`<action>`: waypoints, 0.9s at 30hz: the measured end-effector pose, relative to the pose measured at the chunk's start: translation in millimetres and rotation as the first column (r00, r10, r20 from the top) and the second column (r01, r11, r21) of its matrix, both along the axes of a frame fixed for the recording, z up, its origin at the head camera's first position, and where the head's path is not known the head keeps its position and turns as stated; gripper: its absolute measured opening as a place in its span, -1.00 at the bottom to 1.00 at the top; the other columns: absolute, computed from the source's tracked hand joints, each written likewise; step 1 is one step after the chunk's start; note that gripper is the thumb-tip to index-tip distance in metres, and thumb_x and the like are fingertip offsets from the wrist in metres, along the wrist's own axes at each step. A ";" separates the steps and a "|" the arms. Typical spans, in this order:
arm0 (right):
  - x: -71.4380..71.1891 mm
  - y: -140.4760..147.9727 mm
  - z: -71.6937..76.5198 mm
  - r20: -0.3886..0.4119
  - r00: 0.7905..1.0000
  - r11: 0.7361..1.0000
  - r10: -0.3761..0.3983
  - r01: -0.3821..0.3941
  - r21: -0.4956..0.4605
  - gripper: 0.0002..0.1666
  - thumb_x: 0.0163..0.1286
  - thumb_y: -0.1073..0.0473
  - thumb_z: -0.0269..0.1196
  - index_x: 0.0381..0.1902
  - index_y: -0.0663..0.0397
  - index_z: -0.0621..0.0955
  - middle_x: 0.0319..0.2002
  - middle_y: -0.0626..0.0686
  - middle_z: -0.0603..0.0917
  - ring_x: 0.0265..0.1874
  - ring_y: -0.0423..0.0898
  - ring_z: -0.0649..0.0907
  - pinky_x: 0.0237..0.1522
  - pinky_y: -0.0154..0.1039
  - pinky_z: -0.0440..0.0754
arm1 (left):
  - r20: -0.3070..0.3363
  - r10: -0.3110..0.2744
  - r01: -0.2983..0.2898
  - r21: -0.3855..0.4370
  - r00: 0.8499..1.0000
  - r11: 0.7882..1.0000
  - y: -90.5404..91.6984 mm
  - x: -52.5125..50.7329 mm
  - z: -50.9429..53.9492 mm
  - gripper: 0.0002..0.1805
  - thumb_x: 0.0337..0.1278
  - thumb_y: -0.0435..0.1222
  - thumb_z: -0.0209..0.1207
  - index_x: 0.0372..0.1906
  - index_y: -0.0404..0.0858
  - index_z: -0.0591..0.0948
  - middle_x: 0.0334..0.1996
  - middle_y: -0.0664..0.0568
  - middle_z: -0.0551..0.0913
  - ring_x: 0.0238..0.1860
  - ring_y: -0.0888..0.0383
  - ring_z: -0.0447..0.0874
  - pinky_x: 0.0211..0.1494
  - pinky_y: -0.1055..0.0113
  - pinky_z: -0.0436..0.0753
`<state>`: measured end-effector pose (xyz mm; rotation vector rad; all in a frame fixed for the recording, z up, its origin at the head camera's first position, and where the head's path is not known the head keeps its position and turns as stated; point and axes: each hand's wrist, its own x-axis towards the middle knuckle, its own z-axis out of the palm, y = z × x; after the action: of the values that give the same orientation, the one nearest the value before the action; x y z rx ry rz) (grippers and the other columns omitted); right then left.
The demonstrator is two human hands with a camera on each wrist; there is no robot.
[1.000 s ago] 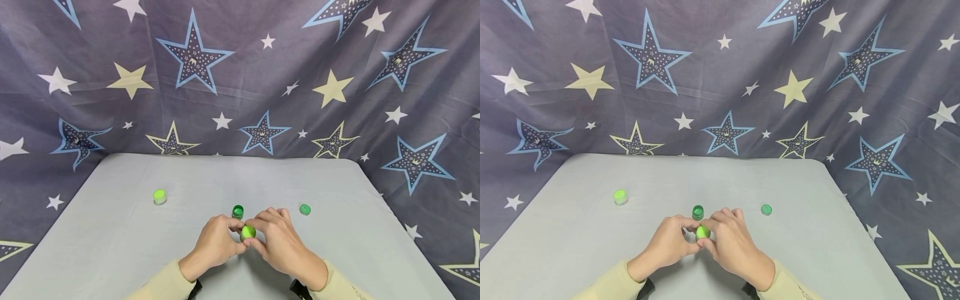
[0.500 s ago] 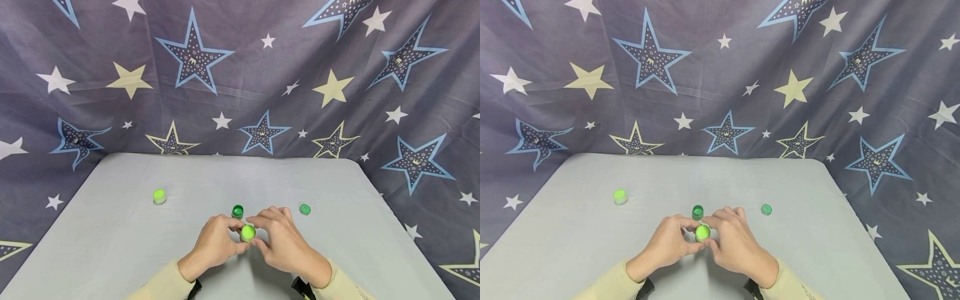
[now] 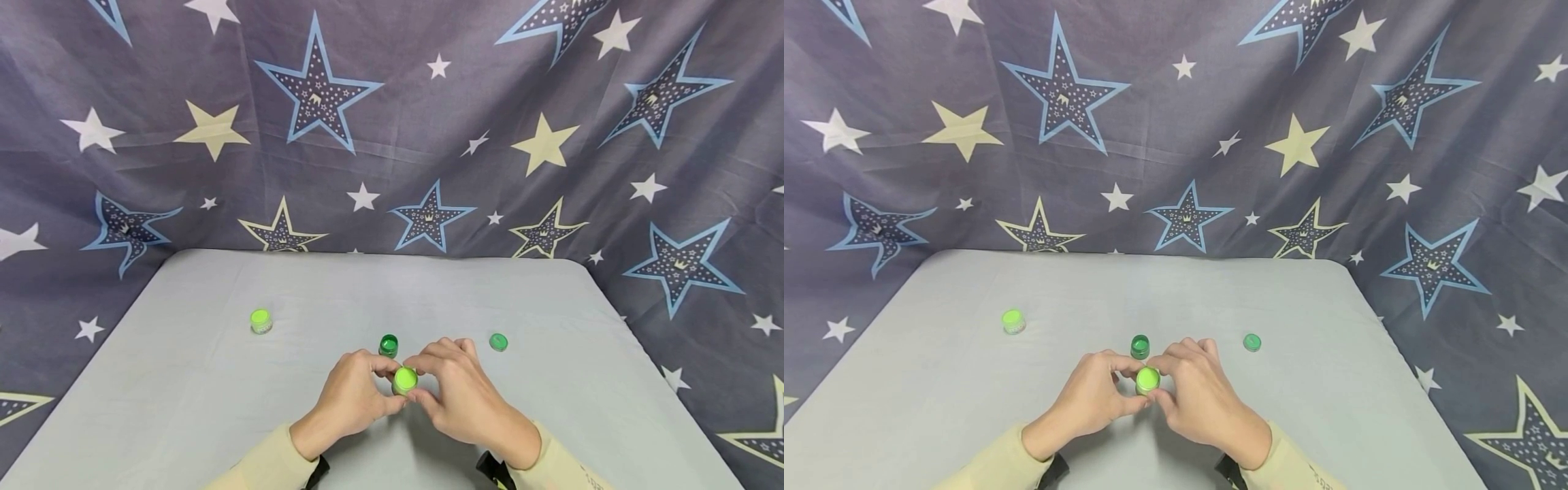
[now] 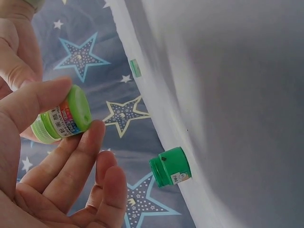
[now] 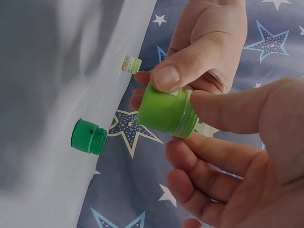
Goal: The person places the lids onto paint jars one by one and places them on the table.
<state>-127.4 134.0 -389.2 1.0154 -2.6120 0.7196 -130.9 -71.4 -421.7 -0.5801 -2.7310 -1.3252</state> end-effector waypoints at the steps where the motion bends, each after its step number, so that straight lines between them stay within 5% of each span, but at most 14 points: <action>1: -0.2 0.1 -0.3 -0.001 1.000 1.000 -0.002 0.002 -0.002 -0.63 0.08 0.13 0.61 -0.13 -0.11 0.77 -0.25 -0.26 0.69 -0.18 -0.29 0.55 0.00 -0.13 0.29 | 0.001 0.001 -0.001 -0.001 1.000 1.000 -0.1 0.3 0.1 -0.71 -0.20 -0.24 0.63 -0.26 0.01 0.82 -0.38 0.37 0.68 -0.21 0.12 0.67 -0.16 0.27 0.56; 27: -3.3 0.5 -6.9 -0.035 0.998 0.998 -0.051 0.050 -0.040 -0.59 0.03 -0.14 0.62 -0.33 -0.18 0.64 -0.42 -0.31 0.53 -0.37 -0.26 0.47 -0.12 -0.18 0.25 | 0.010 0.018 -0.018 0.004 1.000 1.000 0.2 2.7 0.4 -0.68 -0.22 -0.29 0.61 -0.24 -0.01 0.82 -0.36 0.33 0.67 -0.22 0.12 0.64 -0.24 0.34 0.54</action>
<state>-130.7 134.5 -396.1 0.9386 -2.5727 0.7313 -128.2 -71.2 -421.2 -0.5482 -2.7344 -1.3332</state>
